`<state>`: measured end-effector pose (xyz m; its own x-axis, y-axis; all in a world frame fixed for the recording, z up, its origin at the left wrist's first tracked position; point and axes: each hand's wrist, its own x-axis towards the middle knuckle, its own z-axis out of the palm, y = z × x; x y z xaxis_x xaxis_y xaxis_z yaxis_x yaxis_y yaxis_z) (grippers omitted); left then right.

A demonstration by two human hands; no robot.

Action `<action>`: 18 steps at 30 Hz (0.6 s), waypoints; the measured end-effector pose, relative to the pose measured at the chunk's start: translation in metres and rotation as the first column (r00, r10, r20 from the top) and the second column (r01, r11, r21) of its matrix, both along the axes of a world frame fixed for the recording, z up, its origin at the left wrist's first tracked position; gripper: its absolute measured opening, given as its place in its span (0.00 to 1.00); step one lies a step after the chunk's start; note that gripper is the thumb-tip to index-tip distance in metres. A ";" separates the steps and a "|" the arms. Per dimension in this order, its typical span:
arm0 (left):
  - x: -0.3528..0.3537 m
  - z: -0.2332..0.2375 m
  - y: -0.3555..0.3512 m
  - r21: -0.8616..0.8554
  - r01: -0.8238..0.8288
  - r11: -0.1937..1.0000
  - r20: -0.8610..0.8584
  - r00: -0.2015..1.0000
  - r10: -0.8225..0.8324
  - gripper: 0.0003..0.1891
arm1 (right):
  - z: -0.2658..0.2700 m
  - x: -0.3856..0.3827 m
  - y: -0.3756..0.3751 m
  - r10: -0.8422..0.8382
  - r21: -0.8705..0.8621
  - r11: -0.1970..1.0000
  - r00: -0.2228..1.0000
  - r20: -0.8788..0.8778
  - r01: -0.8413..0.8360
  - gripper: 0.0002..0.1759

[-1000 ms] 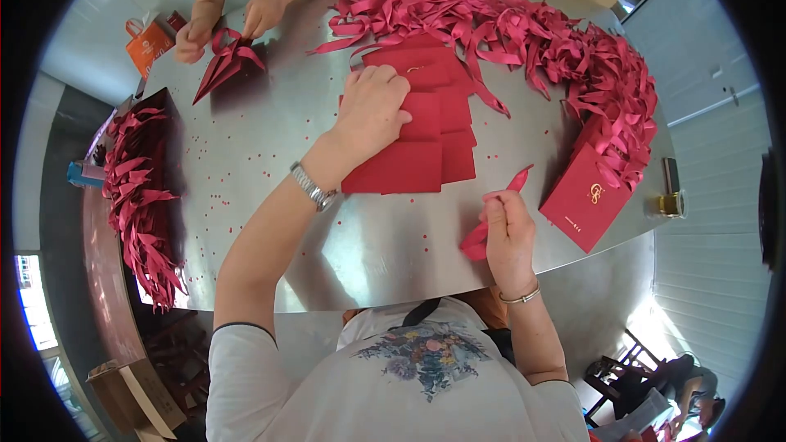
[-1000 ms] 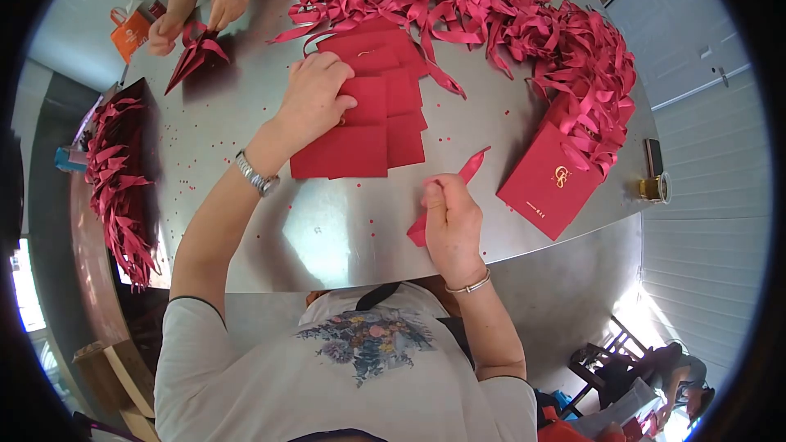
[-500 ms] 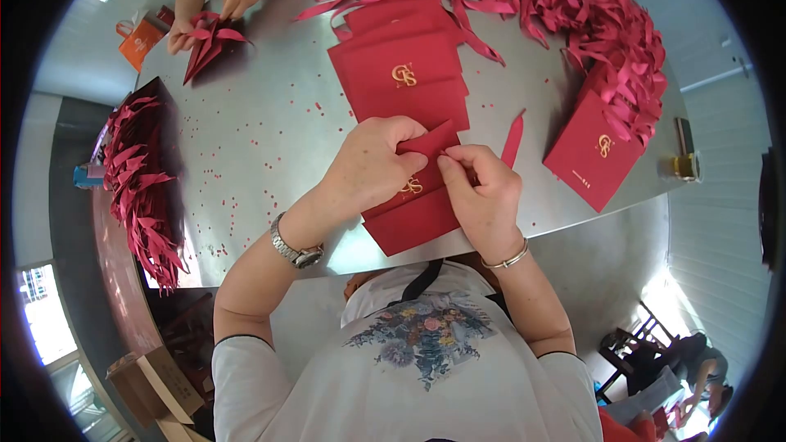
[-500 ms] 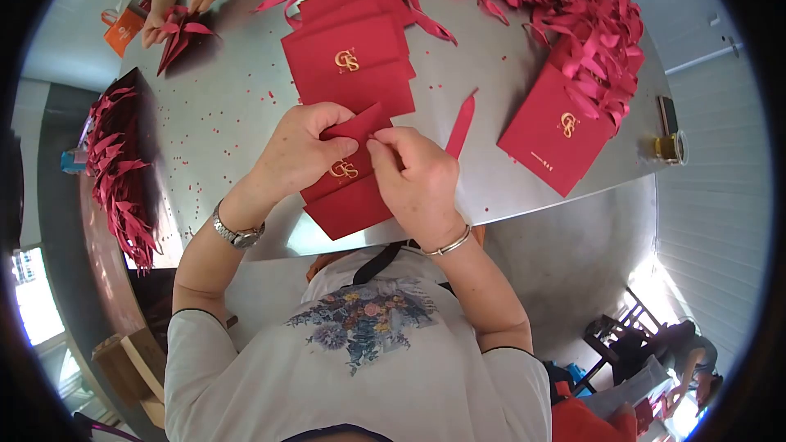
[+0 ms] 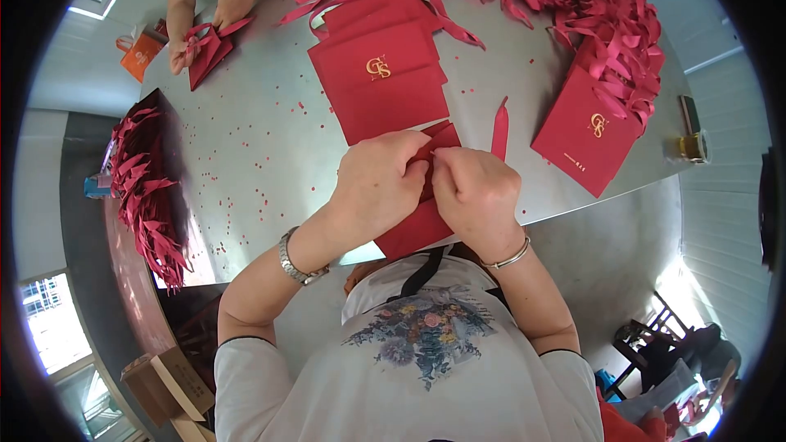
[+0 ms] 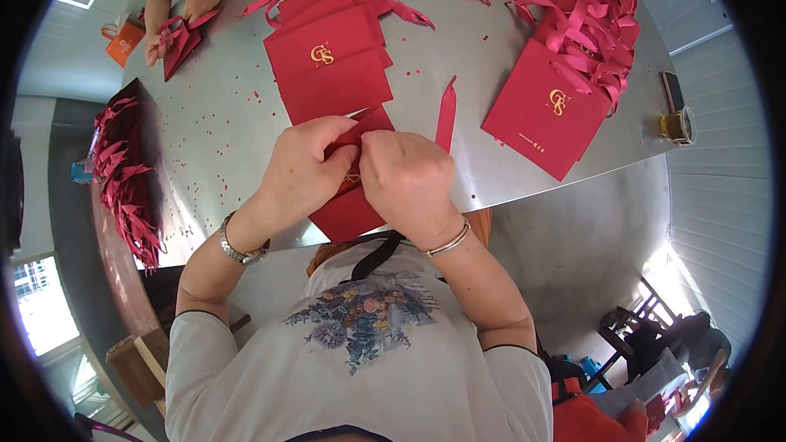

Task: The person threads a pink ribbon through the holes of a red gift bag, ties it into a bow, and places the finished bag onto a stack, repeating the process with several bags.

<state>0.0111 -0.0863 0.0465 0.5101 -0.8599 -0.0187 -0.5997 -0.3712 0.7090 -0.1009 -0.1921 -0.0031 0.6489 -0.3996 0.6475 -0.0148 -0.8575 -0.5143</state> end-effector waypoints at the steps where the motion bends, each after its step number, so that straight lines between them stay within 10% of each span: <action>1: -0.003 0.000 -0.001 0.016 0.005 1.000 0.068 0.998 -0.006 0.12 | 0.003 -0.001 0.001 -0.012 -0.113 0.994 0.998 -0.063 0.005 0.05; 5: -0.001 -0.010 -0.001 -0.011 -0.003 1.000 0.106 0.994 0.005 0.11 | 0.002 0.000 0.001 -0.006 -0.119 0.993 0.996 -0.092 -0.005 0.06; 8: 0.013 -0.012 0.004 -0.033 -0.052 0.998 -0.300 0.953 0.040 0.10 | -0.003 -0.005 0.001 0.047 -0.050 0.997 0.996 -0.070 -0.050 0.05; 18: 0.013 -0.006 0.006 0.010 -0.046 0.999 -0.299 0.953 0.047 0.09 | -0.019 -0.004 0.012 0.012 0.385 0.923 1.000 0.004 -0.013 0.05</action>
